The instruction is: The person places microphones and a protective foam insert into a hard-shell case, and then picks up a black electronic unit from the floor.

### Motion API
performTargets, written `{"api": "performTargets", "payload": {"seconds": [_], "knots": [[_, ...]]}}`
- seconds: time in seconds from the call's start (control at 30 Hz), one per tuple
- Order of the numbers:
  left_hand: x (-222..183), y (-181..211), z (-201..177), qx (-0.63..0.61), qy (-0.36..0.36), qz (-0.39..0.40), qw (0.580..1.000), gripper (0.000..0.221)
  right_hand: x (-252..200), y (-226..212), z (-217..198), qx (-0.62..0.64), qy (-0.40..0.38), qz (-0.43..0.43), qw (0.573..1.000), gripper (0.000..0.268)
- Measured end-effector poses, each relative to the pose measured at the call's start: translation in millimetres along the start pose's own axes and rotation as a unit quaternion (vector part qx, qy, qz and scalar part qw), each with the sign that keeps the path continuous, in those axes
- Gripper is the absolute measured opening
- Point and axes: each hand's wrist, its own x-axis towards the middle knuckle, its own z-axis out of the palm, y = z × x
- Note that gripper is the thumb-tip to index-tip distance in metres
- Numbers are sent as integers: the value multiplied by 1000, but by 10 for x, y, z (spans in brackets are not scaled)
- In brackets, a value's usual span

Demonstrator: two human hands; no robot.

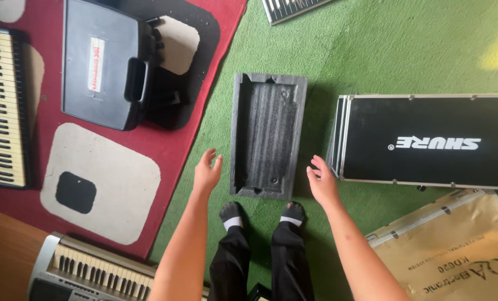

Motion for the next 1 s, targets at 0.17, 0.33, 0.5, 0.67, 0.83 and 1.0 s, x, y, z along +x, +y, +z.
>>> {"api": "performTargets", "payload": {"seconds": [0.17,0.33,0.5,0.67,0.83,1.0], "knots": [[418,-640,582,31,-44,-47,997,71,528,842,495,-6,-10,41,999,62],[768,-940,961,59,-102,-65,991,97,925,1272,803,7,-41,99,994,75],[876,-1007,1213,66,-176,-116,975,107,1094,1371,989,0,-105,175,979,85],[918,-895,1318,49,-140,-79,986,82,1011,1122,980,80,-102,139,982,74],[630,-469,1030,-40,-129,7,991,71,703,610,843,114,-27,55,992,61],[94,227,399,-72,-127,-5,989,71,183,103,542,97,-2,-21,995,59]]}}
